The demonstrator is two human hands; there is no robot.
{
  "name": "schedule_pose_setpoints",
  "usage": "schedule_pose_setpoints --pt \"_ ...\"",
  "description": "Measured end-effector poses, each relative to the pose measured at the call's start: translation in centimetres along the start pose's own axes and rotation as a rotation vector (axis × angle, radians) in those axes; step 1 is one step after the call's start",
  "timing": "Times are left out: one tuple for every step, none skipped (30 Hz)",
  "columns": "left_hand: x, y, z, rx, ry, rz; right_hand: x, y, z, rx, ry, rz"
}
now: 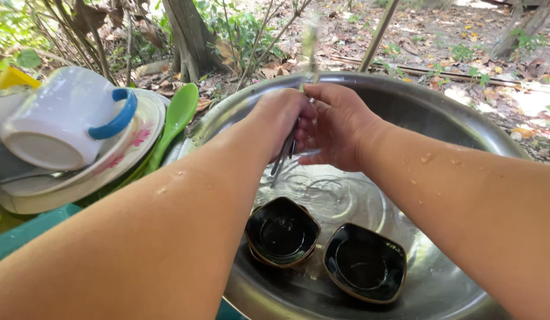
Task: The person washes various dishes, including plastic cups, glass mugs, bowls, and spoons, by rinsing them under a running outdoor faucet and scrubbing them in basins of water.
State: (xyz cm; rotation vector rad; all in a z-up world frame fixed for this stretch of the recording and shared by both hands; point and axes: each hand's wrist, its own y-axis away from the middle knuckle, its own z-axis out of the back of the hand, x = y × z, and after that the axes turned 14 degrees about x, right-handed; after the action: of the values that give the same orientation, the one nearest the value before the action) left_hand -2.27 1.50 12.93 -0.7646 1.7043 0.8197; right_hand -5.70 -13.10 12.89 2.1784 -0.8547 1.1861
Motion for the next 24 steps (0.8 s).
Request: schedule_pose_setpoints --pt "-0.6 0.5 -0.4 0.054 -0.094 0.086 0.2 -0.1 -0.2 0.162 -0.048 -0.026" --pt "-1.0 1.0 -0.7 0.062 -0.157 0.132 0.4 0.0 -0.5 0.145 -0.095 -0.080" --pt "-1.3 1.4 -0.9 0.068 -0.220 0.179 0.7 0.3 -1.0 0.129 -0.144 -0.134" --pt "-1.6 1.7 -1.1 0.074 -0.282 0.226 1.0 0.7 -1.6 0.111 -0.192 -0.187" --pt "-1.7 1.8 -1.4 0.047 -0.360 0.234 1.0 1.0 -2.2 0.022 -0.161 -0.180" --pt "-1.6 1.9 -1.6 0.020 -0.439 0.241 1.0 1.0 -2.9 -0.067 -0.131 -0.174" --pt "-1.1 2.0 -1.5 -0.012 -0.508 0.250 0.6 0.8 -3.5 -0.153 -0.099 -0.177" --pt "-0.6 1.3 -1.9 -0.026 -0.427 0.259 0.4 0.9 -3.7 -0.139 -0.161 -0.128" --pt "0.0 0.2 -2.4 -0.042 -0.347 0.270 0.5 1.0 -3.7 -0.125 -0.224 -0.079" --pt "0.6 -0.9 -2.3 -0.058 -0.266 0.279 0.8 1.1 -3.5 -0.110 -0.288 -0.032" --pt "1.6 -1.7 -1.5 0.049 -0.475 0.166 0.9 1.3 -3.1 -0.146 -0.248 -0.018" --pt "2.8 -2.2 -0.6 0.155 -0.681 0.050 1.1 1.5 -2.6 -0.181 -0.207 -0.005" --pt "3.9 -2.6 0.4 0.263 -0.886 -0.070 1.1 1.7 -1.9 -0.217 -0.169 0.009" --pt "4.9 -2.9 1.0 0.249 -1.021 0.038 1.2 1.9 -1.2 -0.342 -0.168 0.077" --pt "5.5 -2.6 1.8 0.231 -1.178 0.193 1.5 2.2 -0.4 -0.466 -0.161 0.146" --pt "6.1 -2.0 2.2 0.238 -1.328 0.334 1.8 2.6 0.5 -0.589 -0.154 0.215" --pt "6.7 -1.3 2.2 0.269 -1.395 0.452 1.9 3.1 1.4 -0.591 -0.065 0.143" --pt "7.4 -0.1 2.1 0.320 -1.458 0.598 1.7 3.6 2.1 -0.591 0.022 0.070" --pt "7.9 1.1 2.0 0.369 -1.503 0.702 1.5 4.1 2.7 -0.595 0.107 -0.006" --pt "8.2 2.2 1.6 0.367 -1.520 0.728 1.3 4.4 3.0 -0.631 0.155 -0.083" --pt "8.3 3.1 1.1 0.367 -1.536 0.757 1.0 4.7 3.1 -0.664 0.202 -0.159" --pt "8.1 3.8 0.6 0.365 -1.557 0.781 0.7 5.0 3.0 -0.695 0.248 -0.237" --pt "7.4 4.3 0.0 0.326 -1.580 0.756 0.5 5.4 2.8 -0.690 0.258 -0.261" --pt "6.6 4.6 -0.6 0.288 -1.609 0.735 0.3 5.7 2.7 -0.684 0.268 -0.285"
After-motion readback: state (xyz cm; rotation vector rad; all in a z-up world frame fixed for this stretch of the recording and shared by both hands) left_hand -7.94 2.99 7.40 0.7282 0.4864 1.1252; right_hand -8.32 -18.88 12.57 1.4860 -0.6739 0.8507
